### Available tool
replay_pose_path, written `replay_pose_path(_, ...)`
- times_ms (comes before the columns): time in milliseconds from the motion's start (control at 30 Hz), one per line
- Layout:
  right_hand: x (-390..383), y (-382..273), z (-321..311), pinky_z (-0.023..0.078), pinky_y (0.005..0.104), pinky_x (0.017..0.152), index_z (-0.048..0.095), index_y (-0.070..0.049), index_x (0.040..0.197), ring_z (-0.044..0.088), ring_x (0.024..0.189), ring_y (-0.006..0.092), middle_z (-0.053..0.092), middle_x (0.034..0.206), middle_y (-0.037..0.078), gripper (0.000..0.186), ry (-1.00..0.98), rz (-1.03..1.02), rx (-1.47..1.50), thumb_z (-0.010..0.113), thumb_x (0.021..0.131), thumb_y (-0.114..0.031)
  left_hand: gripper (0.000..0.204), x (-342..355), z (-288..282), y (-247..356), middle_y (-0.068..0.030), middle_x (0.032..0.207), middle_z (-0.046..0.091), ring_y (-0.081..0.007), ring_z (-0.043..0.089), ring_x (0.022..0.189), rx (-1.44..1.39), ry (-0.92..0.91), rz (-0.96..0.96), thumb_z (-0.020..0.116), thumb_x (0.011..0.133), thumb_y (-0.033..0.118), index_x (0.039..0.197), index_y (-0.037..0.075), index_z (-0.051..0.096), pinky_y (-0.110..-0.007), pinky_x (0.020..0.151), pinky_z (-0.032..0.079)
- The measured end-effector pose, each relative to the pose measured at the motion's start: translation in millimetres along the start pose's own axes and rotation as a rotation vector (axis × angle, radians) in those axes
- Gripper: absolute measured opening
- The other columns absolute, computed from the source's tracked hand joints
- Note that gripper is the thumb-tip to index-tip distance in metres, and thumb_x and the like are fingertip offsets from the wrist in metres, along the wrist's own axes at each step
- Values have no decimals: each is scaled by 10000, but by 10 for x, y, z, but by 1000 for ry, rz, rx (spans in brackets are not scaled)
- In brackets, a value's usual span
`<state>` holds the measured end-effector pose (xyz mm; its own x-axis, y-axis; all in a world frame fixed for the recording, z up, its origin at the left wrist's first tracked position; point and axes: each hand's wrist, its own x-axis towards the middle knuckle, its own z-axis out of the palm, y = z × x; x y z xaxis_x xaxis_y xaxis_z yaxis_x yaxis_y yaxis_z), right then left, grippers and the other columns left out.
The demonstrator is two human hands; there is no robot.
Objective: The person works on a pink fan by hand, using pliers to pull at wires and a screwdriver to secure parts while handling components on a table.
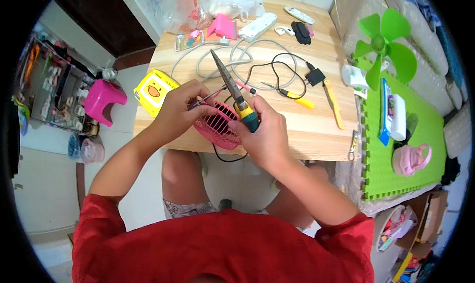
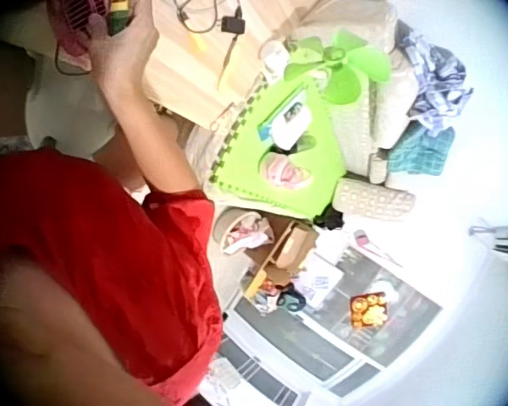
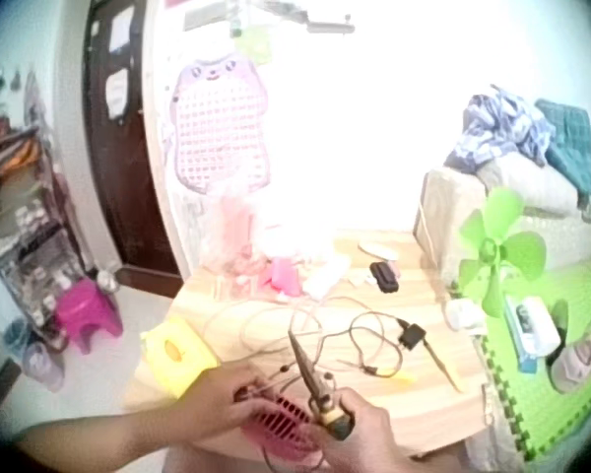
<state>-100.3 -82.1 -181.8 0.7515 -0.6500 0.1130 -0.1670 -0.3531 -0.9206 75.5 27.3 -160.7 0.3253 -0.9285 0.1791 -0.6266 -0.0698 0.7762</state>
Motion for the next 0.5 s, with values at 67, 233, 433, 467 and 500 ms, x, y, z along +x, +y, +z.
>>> replay_pose_path(67, 24, 38, -197, 445, 222, 604, 548, -23, 911, 524, 669, 74, 562, 750, 5, 150, -125, 38, 94, 667, 820, -30, 160, -30, 7, -38, -32, 848, 566, -107, 511, 682, 12, 0, 18, 719, 732, 38, 834, 22, 597, -239, 611, 415)
replay_pose_path(233, 9, -33, -933, 429, 240, 595, 534, -20, 893, 508, 628, 80, 531, 667, 13, 135, -688, 348, -72, 619, 867, -122, 175, -25, -9, -166, -41, 861, 562, -113, 521, 711, 63, 3, 108, 720, 709, -16, 821, 10, 588, -231, 627, 415)
replay_pose_path(433, 169, -79, -1110, 447, 406, 706, 566, 9, 866, 572, 769, 363, 609, 788, 186, 315, -826, 146, -342, 623, 826, -299, 163, -22, -15, -120, -83, 828, 586, -150, 564, 686, 88, -3, 233, 733, 685, -27, 776, 6, 601, -258, 610, 444)
replay_pose_path(467, 222, -139, -1113, 448, 411, 721, 575, 10, 879, 580, 801, 365, 615, 807, 190, 316, -890, 185, -370, 618, 830, -299, 163, -16, -4, -112, -83, 828, 586, -150, 564, 686, 89, -12, 226, 733, 685, -27, 776, 6, 601, -258, 610, 444)
replay_pose_path(500, 259, -186, -1108, 449, 415, 735, 584, 12, 892, 589, 833, 368, 621, 827, 195, 318, -957, 223, -400, 612, 834, -300, 165, -12, 3, -104, -86, 830, 590, -156, 570, 691, 129, 4, 291, 738, 675, -24, 769, 5, 605, -259, 611, 447)
